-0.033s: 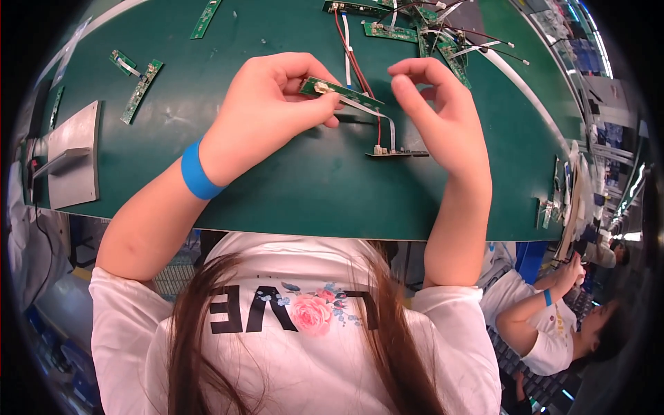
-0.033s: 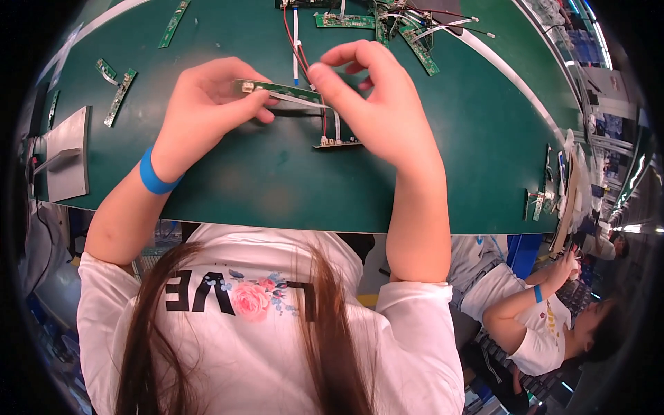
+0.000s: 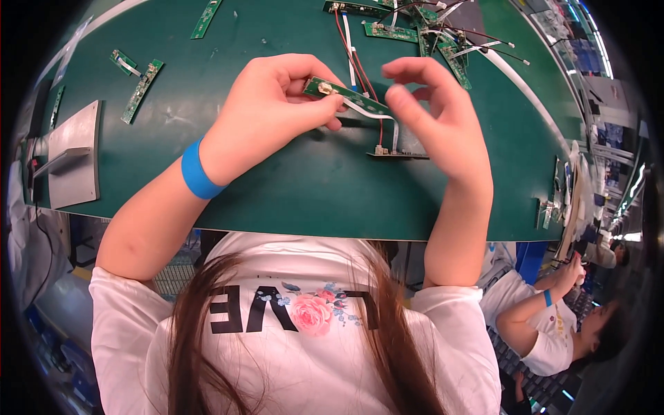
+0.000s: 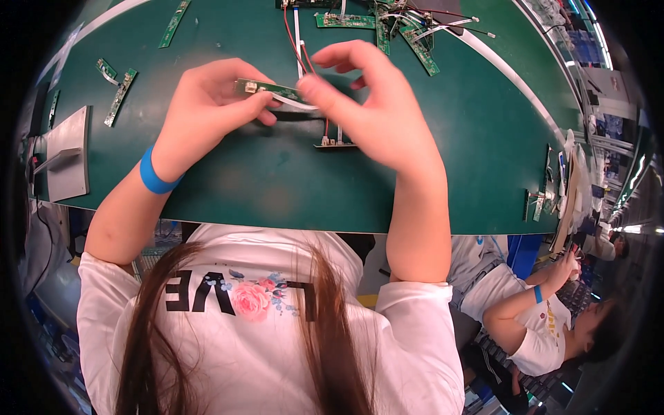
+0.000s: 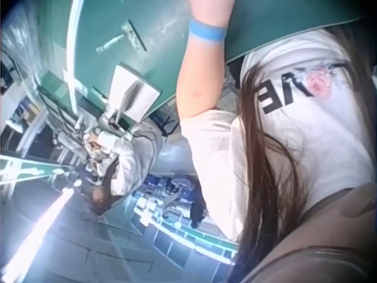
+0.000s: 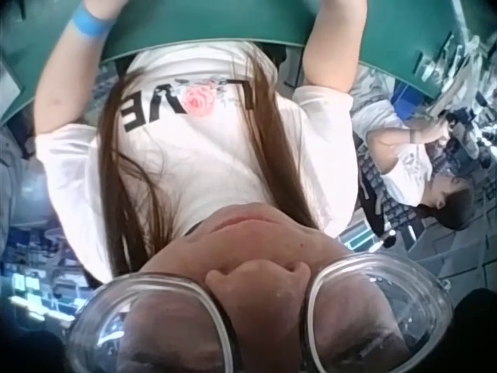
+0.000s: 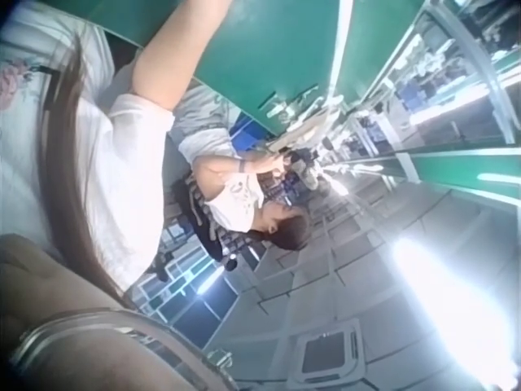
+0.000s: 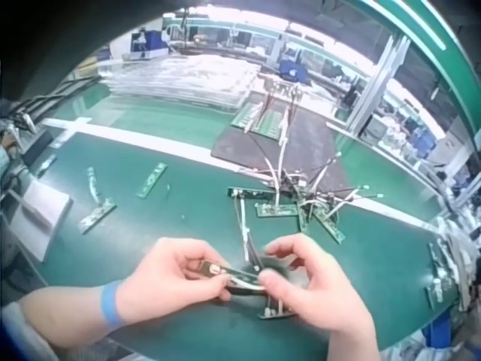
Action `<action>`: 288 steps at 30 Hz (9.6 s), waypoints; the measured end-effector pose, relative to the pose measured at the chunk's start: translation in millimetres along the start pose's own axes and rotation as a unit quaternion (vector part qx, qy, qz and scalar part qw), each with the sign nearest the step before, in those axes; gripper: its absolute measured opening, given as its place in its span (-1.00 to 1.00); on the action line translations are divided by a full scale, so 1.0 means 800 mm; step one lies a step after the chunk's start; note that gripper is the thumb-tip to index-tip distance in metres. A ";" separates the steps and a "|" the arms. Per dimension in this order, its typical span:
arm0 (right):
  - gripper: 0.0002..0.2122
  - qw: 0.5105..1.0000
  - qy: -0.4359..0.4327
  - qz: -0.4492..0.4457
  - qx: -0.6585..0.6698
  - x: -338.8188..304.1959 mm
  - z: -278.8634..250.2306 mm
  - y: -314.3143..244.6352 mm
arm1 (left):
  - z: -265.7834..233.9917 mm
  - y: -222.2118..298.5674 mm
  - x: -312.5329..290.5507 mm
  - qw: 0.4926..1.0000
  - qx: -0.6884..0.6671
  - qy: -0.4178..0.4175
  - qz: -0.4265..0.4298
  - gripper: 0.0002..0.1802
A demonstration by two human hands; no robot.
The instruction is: The person assembles small electronic circuit boards by hand, connecting wires, connectors, and electronic components.
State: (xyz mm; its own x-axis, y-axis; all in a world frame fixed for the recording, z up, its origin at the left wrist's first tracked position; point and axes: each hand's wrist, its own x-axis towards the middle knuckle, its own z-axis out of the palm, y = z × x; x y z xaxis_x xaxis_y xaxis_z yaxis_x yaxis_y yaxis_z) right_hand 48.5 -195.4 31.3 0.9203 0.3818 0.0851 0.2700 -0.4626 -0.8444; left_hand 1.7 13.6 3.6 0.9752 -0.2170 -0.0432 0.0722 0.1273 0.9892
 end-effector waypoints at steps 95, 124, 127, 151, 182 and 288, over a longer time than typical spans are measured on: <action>-0.95 0.992 -0.042 -0.116 0.016 -0.025 -0.001 -0.018 | 0.034 0.014 -0.003 0.987 -0.100 -0.043 -0.121 -0.78; -0.96 0.994 -0.042 -0.090 0.041 -0.015 0.015 -0.012 | 0.015 0.004 0.002 0.963 -0.242 -0.055 -0.107 -0.81; -0.74 0.986 0.121 -0.101 0.051 -0.003 -0.007 0.004 | 0.006 0.010 0.001 0.977 -0.194 -0.030 -0.082 -0.80; -0.72 0.883 -0.077 -0.313 -0.342 -0.023 0.108 -0.019 | 0.010 0.011 0.005 0.968 0.042 0.117 0.217 -0.75; -0.79 0.975 -0.027 -0.182 0.122 -0.030 0.041 -0.024 | -0.005 0.003 0.015 0.976 0.068 0.107 0.176 -0.69; -0.68 0.889 -0.430 0.135 0.076 -0.008 -0.021 -0.015 | 0.004 0.043 0.006 0.873 0.351 -0.308 0.146 -0.84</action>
State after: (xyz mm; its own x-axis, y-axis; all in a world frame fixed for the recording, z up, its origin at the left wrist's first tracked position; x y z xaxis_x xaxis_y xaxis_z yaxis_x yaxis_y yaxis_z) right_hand 44.0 -205.6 49.2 0.3706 0.7743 -0.5130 -0.0299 -0.5421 -0.8398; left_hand 8.2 13.8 37.7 0.6185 -0.7801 0.0941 -0.5160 -0.3129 0.7974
